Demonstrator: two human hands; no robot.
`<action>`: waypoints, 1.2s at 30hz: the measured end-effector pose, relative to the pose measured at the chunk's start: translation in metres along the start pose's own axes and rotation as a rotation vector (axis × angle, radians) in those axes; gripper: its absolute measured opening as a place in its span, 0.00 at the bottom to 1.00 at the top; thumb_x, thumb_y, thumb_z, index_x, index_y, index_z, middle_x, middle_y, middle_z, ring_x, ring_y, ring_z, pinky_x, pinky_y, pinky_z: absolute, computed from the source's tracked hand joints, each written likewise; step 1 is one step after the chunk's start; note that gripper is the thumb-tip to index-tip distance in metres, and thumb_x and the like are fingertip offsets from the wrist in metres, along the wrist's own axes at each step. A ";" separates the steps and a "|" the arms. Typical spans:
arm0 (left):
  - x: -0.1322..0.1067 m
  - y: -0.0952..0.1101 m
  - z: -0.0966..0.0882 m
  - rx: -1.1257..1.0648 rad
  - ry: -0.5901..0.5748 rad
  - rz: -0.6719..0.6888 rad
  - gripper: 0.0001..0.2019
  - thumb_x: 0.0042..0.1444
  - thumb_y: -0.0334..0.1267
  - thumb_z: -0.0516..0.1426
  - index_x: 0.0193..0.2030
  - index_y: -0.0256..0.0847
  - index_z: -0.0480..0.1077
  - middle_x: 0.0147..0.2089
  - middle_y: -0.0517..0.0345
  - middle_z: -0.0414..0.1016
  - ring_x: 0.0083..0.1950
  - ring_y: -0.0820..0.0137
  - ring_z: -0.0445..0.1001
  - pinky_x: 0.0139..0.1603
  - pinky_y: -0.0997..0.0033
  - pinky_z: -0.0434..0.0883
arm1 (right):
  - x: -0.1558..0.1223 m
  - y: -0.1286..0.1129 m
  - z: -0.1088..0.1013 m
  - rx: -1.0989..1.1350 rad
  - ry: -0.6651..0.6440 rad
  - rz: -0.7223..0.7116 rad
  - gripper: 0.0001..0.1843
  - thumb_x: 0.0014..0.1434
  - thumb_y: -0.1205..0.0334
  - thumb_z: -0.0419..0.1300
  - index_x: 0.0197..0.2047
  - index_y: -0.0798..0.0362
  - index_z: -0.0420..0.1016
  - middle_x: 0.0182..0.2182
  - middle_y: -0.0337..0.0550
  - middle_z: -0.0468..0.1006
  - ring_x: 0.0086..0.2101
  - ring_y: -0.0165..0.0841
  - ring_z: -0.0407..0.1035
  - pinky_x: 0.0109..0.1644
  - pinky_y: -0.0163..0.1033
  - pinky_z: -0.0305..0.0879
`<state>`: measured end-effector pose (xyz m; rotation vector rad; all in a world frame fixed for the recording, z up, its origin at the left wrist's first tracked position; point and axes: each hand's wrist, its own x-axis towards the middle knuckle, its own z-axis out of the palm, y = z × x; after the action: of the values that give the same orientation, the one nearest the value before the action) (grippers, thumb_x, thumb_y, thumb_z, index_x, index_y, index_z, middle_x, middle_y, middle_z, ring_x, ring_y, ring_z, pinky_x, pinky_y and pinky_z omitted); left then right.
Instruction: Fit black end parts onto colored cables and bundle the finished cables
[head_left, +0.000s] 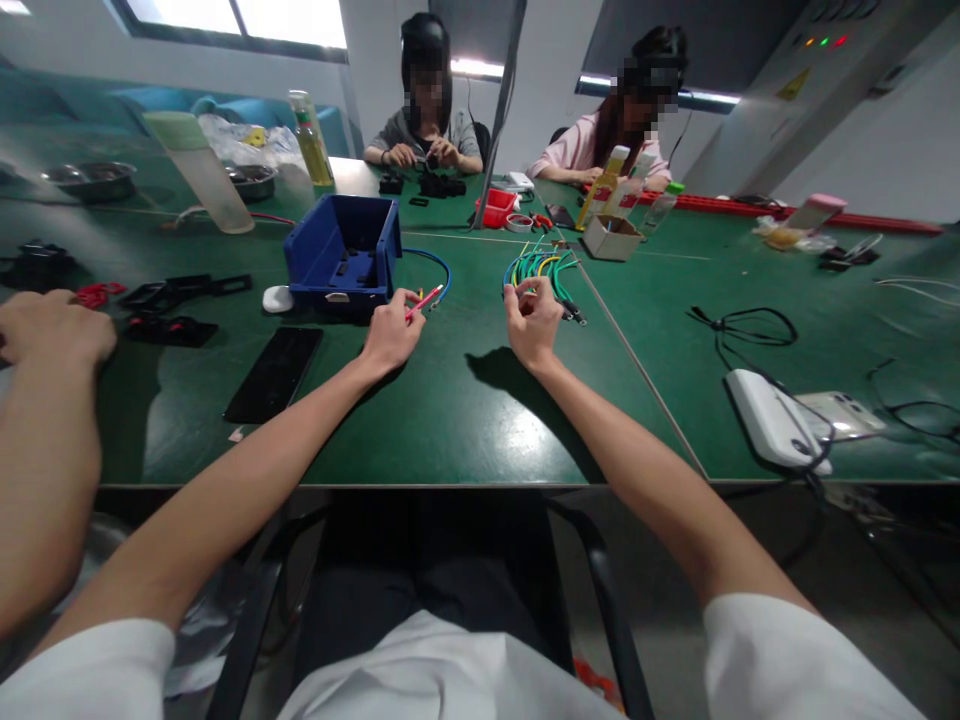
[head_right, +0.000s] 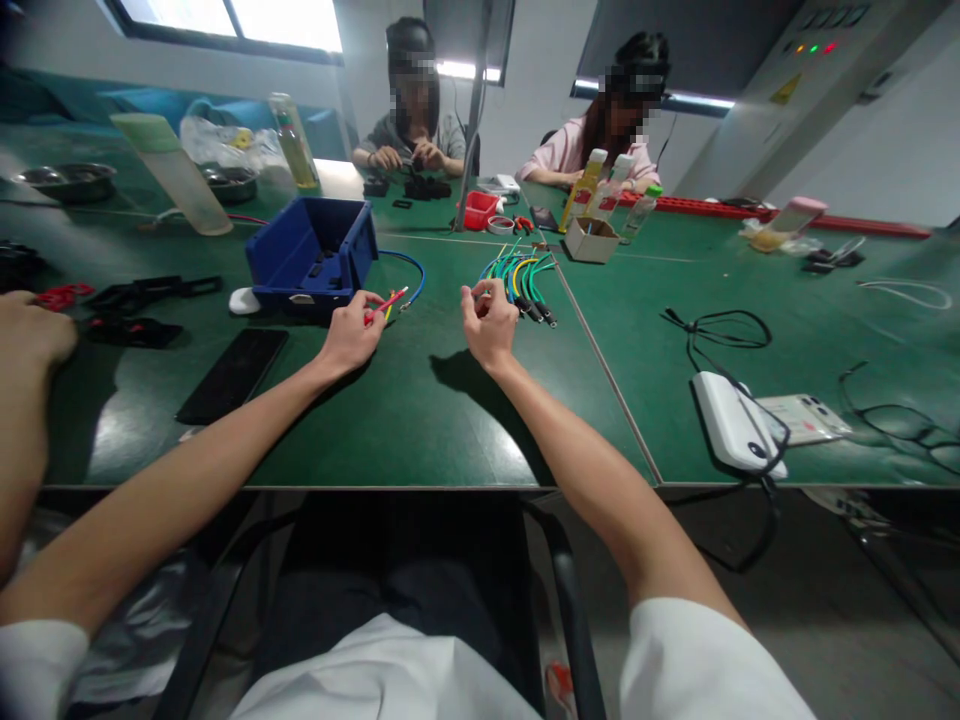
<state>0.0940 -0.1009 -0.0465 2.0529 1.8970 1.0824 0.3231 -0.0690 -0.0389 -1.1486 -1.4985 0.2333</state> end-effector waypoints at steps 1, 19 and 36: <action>0.000 -0.001 0.000 -0.016 0.008 -0.010 0.14 0.61 0.37 0.51 0.51 0.36 0.70 0.28 0.55 0.74 0.27 0.68 0.70 0.34 0.70 0.67 | -0.004 -0.003 0.002 0.030 -0.024 -0.010 0.15 0.63 0.45 0.55 0.35 0.47 0.61 0.18 0.29 0.60 0.19 0.28 0.58 0.28 0.36 0.54; -0.009 0.017 0.000 -0.194 0.042 0.038 0.14 0.58 0.32 0.48 0.51 0.39 0.65 0.43 0.51 0.77 0.42 0.65 0.76 0.46 0.68 0.70 | -0.044 -0.035 0.027 0.343 -0.462 0.211 0.24 0.57 0.36 0.59 0.32 0.50 0.65 0.17 0.30 0.58 0.19 0.27 0.53 0.24 0.35 0.46; -0.018 0.022 0.005 -0.500 -0.177 0.191 0.13 0.63 0.41 0.54 0.51 0.39 0.64 0.46 0.50 0.79 0.32 0.71 0.78 0.32 0.74 0.73 | -0.041 -0.029 0.044 0.570 -0.369 0.179 0.20 0.61 0.41 0.59 0.40 0.51 0.69 0.27 0.36 0.72 0.26 0.28 0.66 0.31 0.35 0.61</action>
<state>0.1154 -0.1202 -0.0454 1.9766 1.2104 1.2171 0.2651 -0.0945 -0.0583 -0.7966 -1.5011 0.9734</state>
